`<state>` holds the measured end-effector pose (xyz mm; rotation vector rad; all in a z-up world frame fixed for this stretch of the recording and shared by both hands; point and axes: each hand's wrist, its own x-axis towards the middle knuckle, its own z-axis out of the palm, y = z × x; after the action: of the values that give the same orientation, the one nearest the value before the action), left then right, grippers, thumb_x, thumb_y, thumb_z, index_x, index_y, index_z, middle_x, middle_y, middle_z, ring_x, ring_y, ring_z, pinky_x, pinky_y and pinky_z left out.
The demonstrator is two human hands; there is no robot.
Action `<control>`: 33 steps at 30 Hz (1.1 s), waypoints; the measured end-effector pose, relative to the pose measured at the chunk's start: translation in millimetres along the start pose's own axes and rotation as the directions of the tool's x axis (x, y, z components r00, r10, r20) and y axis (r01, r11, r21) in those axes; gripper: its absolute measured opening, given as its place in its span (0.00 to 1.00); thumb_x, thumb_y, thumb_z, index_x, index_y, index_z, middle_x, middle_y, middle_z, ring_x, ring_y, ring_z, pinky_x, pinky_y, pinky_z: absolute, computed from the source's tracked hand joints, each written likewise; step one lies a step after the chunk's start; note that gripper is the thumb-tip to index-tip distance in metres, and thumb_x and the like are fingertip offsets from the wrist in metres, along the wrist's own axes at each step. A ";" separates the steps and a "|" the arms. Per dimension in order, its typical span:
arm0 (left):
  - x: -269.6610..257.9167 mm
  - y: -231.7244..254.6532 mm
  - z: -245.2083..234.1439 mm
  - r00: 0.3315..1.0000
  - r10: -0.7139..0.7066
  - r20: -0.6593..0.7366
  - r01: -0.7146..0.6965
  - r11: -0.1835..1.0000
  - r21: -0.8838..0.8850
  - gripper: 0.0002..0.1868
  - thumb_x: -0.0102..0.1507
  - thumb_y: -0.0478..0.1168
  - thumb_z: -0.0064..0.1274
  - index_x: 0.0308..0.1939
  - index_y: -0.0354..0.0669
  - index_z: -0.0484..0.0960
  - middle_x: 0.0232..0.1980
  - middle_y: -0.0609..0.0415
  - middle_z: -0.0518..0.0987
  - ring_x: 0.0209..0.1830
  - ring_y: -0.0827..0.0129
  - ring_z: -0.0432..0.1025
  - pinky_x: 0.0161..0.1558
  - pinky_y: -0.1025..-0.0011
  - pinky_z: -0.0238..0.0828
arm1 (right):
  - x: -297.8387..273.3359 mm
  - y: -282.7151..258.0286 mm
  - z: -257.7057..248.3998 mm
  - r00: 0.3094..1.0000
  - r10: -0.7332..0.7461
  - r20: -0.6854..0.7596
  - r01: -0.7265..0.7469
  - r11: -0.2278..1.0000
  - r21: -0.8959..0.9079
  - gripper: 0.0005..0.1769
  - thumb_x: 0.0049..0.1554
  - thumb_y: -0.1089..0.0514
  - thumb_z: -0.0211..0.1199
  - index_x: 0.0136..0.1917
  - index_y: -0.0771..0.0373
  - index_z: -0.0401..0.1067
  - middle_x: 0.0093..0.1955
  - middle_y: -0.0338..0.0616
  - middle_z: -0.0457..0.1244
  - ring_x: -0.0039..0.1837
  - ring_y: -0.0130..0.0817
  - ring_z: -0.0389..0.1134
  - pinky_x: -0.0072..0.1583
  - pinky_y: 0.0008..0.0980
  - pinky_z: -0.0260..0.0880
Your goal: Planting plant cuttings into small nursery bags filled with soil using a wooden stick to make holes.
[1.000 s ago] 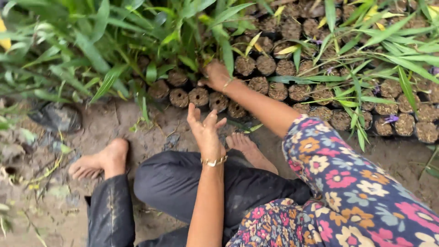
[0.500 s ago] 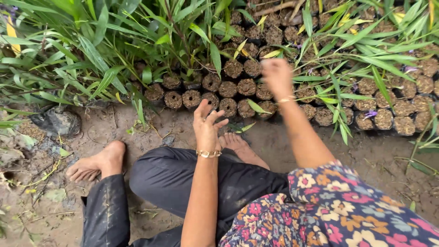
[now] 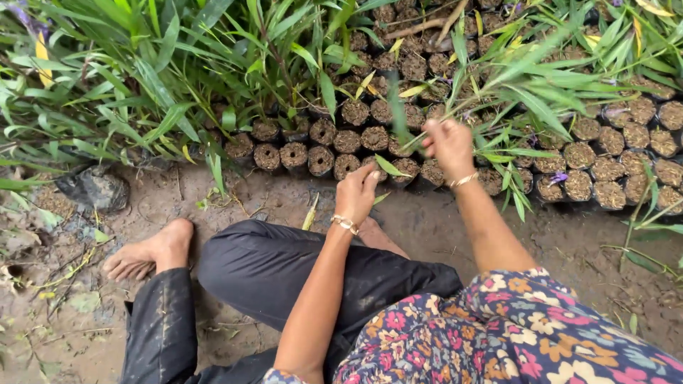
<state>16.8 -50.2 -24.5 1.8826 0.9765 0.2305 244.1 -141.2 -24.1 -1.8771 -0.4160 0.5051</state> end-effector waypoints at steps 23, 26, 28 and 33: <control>11.6 43.1 -12.8 0.974 -0.164 0.159 0.211 0.911 -0.353 0.21 0.61 0.44 0.41 0.20 0.39 0.83 0.15 0.47 0.78 0.13 0.63 0.75 0.27 0.67 0.78 | 241.8 146.9 -50.3 0.999 0.010 -0.034 -0.032 0.690 -0.723 0.39 0.61 0.22 0.63 0.45 0.63 0.81 0.45 0.59 0.71 0.56 0.58 0.72 0.59 0.52 0.70; 21.1 9.3 6.4 0.943 -0.244 0.227 0.306 0.904 -0.299 0.19 0.61 0.43 0.43 0.33 0.31 0.84 0.13 0.47 0.78 0.13 0.60 0.77 0.28 0.62 0.81 | 218.6 87.9 -45.7 0.881 0.431 -0.193 -0.471 0.834 -0.288 0.13 0.60 0.48 0.67 0.45 0.60 0.78 0.30 0.31 0.66 0.27 0.18 0.63 0.29 0.21 0.58; 19.2 16.0 -5.0 0.918 -0.330 0.220 0.394 0.828 -0.399 0.16 0.64 0.39 0.41 0.36 0.27 0.80 0.17 0.47 0.78 0.12 0.61 0.75 0.23 0.65 0.77 | 222.1 79.7 -72.1 0.901 0.370 -0.226 -0.391 0.918 -0.059 0.08 0.57 0.51 0.66 0.44 0.57 0.76 0.29 0.31 0.65 0.26 0.19 0.61 0.28 0.21 0.57; 26.6 0.4 3.1 0.871 -0.413 0.266 0.483 0.630 -0.608 0.19 0.71 0.38 0.39 0.33 0.26 0.77 0.21 0.46 0.78 0.12 0.61 0.72 0.17 0.70 0.70 | 110.6 -68.3 -96.2 0.913 0.330 -0.238 -0.223 0.895 0.386 0.03 0.68 0.61 0.62 0.49 0.60 0.73 0.36 0.29 0.68 0.29 0.12 0.67 0.30 0.05 0.73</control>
<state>36.2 -33.5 -32.2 0.9434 1.0829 0.1466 385.6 -137.1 54.2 -1.6308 0.1470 0.4417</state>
